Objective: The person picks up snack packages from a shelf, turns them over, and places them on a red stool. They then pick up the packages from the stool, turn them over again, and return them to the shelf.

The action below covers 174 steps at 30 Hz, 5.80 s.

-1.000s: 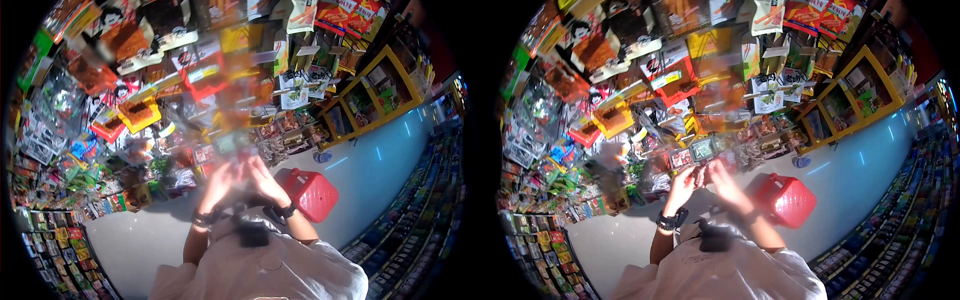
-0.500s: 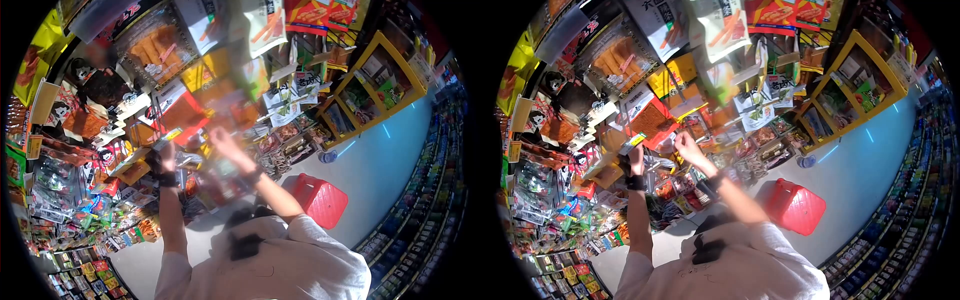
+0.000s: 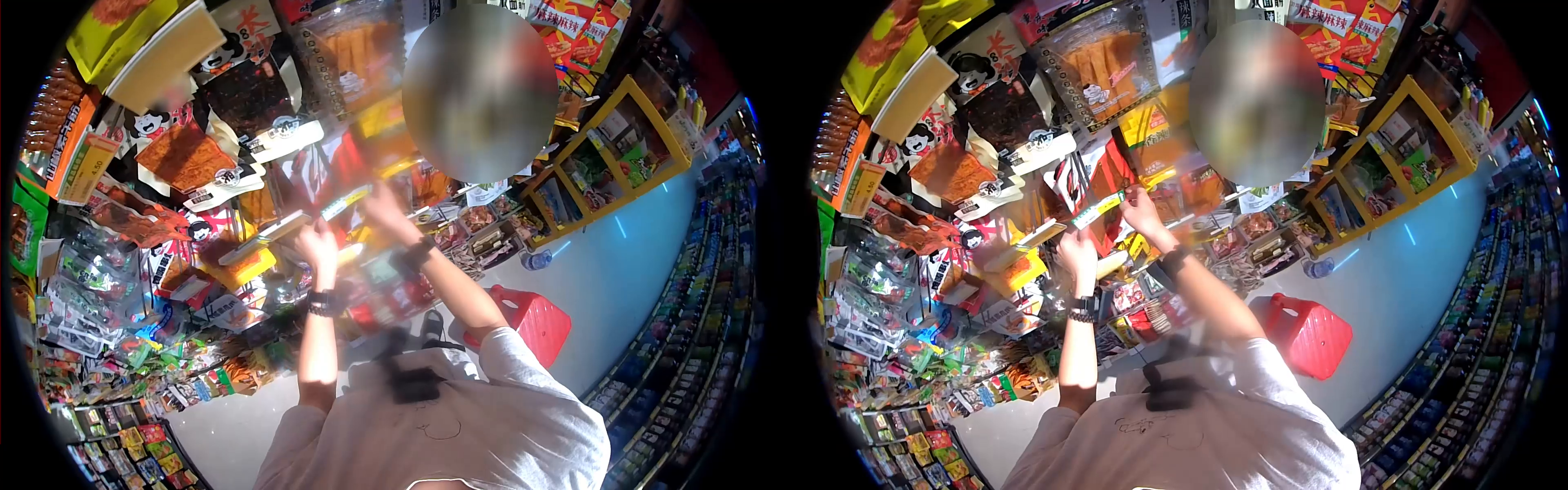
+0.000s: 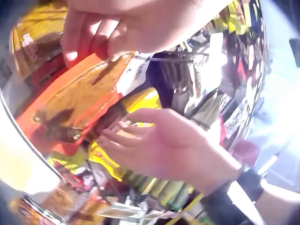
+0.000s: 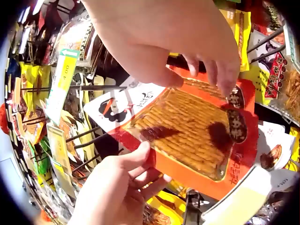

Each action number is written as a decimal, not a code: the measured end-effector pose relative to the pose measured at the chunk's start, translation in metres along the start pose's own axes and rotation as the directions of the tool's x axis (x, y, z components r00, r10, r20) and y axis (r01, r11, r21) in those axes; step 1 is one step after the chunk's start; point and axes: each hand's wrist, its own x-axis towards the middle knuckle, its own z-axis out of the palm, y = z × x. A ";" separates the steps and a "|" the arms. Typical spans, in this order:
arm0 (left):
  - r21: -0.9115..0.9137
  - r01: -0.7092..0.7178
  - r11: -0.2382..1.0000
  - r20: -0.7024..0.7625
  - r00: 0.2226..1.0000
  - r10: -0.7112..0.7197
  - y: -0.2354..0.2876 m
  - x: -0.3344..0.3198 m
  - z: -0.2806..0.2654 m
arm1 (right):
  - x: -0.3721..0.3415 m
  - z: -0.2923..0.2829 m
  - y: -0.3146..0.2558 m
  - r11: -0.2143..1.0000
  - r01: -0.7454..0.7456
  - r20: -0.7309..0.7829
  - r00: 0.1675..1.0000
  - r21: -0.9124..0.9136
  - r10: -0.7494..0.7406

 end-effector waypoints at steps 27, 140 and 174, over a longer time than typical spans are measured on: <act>-0.578 0.662 0.478 0.683 0.712 -0.161 0.026 -0.116 -0.090 | -0.290 -0.077 0.004 0.965 -0.215 -0.036 0.974 0.148 0.222; -0.138 -0.477 0.868 0.984 0.030 0.173 -0.069 -0.467 0.130 | -0.609 -0.508 0.332 0.760 -0.581 -0.503 0.583 0.291 0.638; -0.674 0.220 0.705 0.365 0.929 0.058 -0.049 0.151 0.065 | -0.113 -0.063 -0.054 0.991 0.061 0.298 0.954 -0.118 -0.024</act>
